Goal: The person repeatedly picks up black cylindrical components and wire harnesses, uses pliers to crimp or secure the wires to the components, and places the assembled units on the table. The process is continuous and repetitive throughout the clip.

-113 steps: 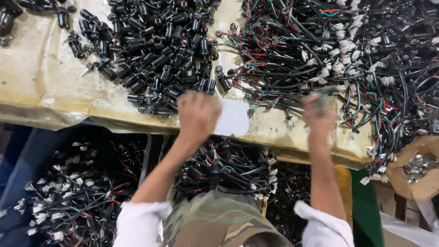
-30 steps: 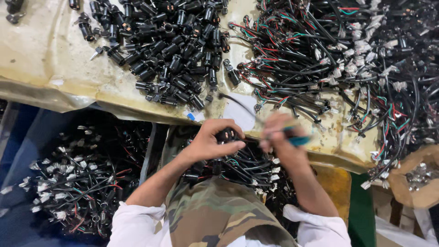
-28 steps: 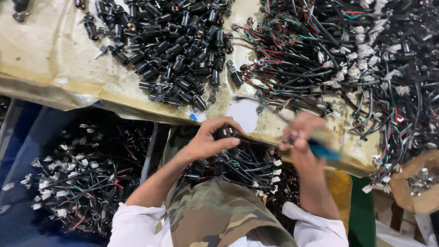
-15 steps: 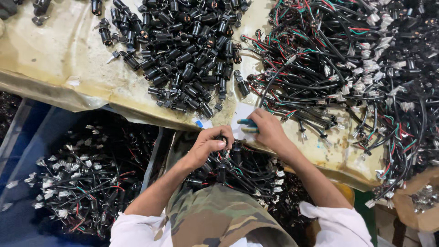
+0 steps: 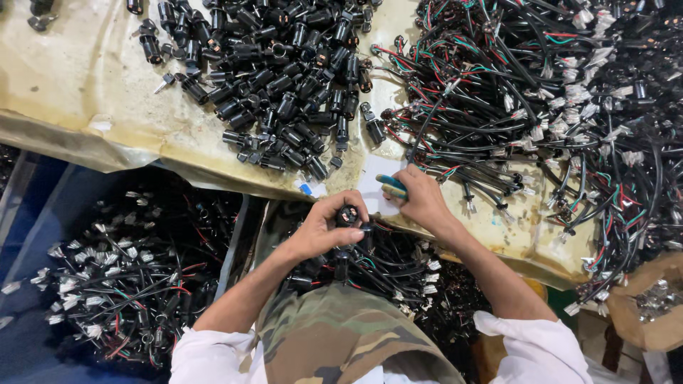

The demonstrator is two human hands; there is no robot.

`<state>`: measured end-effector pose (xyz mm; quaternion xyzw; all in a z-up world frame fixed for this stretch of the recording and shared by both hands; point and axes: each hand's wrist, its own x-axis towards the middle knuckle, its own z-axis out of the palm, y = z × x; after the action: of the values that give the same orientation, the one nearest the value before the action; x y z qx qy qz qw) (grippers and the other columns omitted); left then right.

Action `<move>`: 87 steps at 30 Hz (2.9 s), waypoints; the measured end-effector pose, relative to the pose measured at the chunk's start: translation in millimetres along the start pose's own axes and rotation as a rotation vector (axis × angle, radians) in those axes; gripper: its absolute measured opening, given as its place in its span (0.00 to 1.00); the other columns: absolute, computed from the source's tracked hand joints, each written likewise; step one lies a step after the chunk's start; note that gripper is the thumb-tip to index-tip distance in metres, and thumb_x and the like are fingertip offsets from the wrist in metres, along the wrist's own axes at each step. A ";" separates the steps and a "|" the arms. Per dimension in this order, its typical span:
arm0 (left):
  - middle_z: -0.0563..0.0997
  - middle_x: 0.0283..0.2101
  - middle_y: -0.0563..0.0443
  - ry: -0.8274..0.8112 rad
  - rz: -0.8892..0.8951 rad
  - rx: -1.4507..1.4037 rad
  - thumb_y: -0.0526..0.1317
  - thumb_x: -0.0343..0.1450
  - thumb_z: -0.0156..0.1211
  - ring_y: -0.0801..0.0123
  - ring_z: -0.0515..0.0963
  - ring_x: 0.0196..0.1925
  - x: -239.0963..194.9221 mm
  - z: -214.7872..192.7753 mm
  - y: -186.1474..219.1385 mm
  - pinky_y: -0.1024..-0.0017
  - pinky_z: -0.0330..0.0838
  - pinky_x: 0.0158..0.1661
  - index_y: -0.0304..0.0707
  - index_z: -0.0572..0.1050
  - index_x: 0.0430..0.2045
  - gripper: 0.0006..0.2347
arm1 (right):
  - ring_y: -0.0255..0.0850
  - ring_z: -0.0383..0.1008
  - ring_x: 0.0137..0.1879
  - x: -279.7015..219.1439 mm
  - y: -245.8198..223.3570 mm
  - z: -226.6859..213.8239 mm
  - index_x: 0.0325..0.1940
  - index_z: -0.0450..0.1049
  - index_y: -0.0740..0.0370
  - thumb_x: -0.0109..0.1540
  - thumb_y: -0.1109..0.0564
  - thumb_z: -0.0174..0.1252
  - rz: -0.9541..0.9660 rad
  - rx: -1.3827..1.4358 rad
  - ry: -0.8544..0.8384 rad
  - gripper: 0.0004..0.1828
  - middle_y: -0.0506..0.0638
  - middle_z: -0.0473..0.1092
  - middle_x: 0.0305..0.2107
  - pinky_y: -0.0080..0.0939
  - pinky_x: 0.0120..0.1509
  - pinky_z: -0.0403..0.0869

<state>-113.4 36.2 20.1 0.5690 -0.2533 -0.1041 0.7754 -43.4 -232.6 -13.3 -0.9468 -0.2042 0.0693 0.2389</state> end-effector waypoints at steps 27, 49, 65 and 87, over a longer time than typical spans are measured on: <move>0.78 0.23 0.44 -0.129 0.029 0.691 0.44 0.59 0.69 0.50 0.80 0.26 21.3 21.1 21.1 0.62 0.73 0.29 0.41 0.80 0.26 0.10 | 0.38 0.74 0.37 -54.7 -116.6 -57.5 0.34 0.70 0.60 0.60 0.59 0.69 -0.184 0.759 0.246 0.12 0.48 0.73 0.31 0.36 0.44 0.74; 0.74 0.21 0.47 -0.032 0.108 0.582 0.40 0.59 0.73 0.55 0.76 0.20 -26.9 102.0 16.0 0.63 0.68 0.22 0.37 0.72 0.21 0.12 | 0.29 0.45 0.16 -125.0 -111.6 -37.2 0.25 0.58 0.53 0.62 0.28 0.62 -0.331 2.012 0.174 0.32 0.38 0.56 0.14 0.35 0.20 0.48; 0.73 0.18 0.43 -0.145 -0.004 0.384 0.39 0.60 0.70 0.64 0.71 0.17 6.3 65.6 16.7 0.69 0.66 0.23 0.31 0.75 0.20 0.10 | 0.43 0.75 0.49 -85.5 -98.0 -88.5 0.43 0.75 0.59 0.60 0.62 0.65 -0.307 0.731 -0.053 0.09 0.51 0.71 0.40 0.41 0.53 0.76; 0.77 0.23 0.44 -0.323 -0.004 0.552 0.48 0.62 0.71 0.49 0.79 0.25 -40.9 100.2 5.6 0.57 0.69 0.23 0.39 0.73 0.20 0.14 | 0.32 0.56 0.12 -137.3 -125.3 -39.9 0.23 0.61 0.55 0.53 0.23 0.66 -0.459 2.040 -0.065 0.37 0.41 0.61 0.12 0.33 0.18 0.59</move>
<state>-200.1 -26.7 36.6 0.7344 -0.3908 -0.1221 0.5413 -203.1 -206.6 86.5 -0.2320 -0.2298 0.1871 0.9265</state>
